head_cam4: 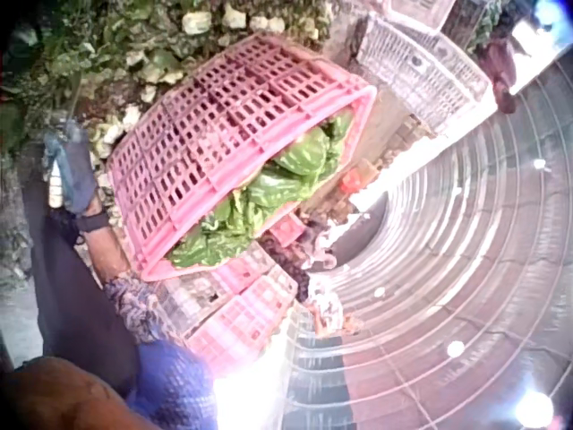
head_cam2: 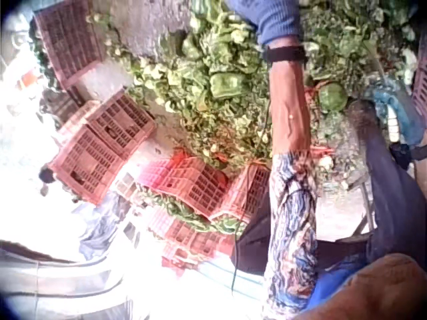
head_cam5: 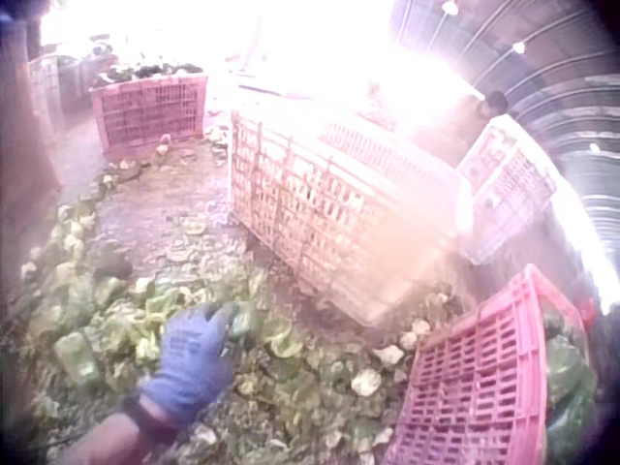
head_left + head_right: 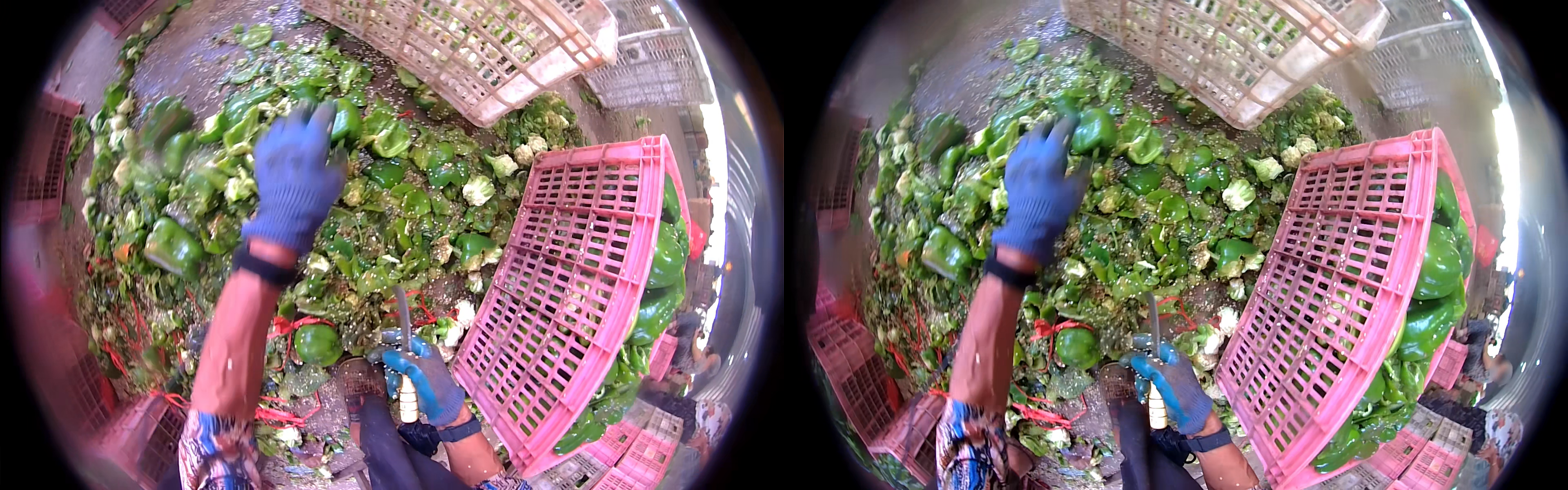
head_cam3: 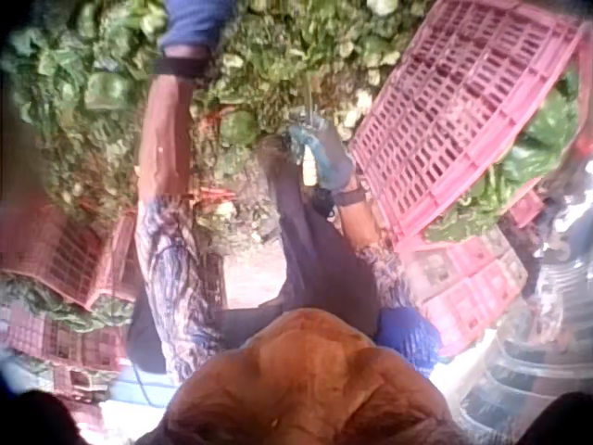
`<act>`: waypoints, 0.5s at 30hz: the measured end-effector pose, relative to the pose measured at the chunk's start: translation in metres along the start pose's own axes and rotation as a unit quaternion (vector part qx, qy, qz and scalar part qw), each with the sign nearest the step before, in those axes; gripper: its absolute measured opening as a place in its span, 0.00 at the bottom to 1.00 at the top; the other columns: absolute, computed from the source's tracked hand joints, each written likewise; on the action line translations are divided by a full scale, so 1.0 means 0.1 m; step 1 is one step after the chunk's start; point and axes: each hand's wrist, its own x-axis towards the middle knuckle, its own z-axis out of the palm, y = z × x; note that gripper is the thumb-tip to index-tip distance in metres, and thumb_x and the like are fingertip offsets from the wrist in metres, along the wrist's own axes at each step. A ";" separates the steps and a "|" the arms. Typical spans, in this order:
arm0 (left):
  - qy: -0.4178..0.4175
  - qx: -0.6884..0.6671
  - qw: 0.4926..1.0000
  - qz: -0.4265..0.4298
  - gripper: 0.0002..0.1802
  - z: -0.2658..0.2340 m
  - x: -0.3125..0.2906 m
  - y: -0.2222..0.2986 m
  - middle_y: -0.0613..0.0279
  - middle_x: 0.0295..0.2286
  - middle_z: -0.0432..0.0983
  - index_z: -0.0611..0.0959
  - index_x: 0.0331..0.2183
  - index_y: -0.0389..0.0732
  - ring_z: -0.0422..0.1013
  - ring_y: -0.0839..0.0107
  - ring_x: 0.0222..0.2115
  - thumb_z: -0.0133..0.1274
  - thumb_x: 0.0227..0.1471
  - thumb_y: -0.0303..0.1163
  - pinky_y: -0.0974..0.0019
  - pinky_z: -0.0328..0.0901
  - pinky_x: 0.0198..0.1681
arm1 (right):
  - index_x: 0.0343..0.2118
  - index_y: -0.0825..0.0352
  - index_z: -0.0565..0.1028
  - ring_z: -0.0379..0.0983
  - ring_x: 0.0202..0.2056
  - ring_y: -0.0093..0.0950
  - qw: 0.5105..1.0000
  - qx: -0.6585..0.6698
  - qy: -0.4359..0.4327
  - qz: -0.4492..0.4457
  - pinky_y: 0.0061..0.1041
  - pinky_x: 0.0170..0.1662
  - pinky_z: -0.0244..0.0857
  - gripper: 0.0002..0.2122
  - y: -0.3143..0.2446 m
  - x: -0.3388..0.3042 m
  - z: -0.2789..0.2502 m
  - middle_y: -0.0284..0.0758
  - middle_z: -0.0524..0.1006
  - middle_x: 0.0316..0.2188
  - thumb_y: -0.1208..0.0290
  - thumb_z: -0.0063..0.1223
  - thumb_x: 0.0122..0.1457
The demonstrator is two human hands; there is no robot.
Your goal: The person processes green peppers by hand using a small knife to remove stems and seeds, then places the prepared peppers into a pink plastic crate.
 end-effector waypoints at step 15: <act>-0.347 0.123 0.920 0.132 0.33 0.97 0.67 0.42 0.54 0.54 0.76 0.79 0.60 0.47 0.71 0.54 0.59 0.65 0.52 0.38 0.50 0.67 0.62 | 0.64 0.67 0.73 0.79 0.33 0.18 0.994 0.035 0.083 0.057 0.20 0.31 0.76 0.21 -0.06 0.26 -0.13 0.34 0.85 0.43 0.74 0.58 0.70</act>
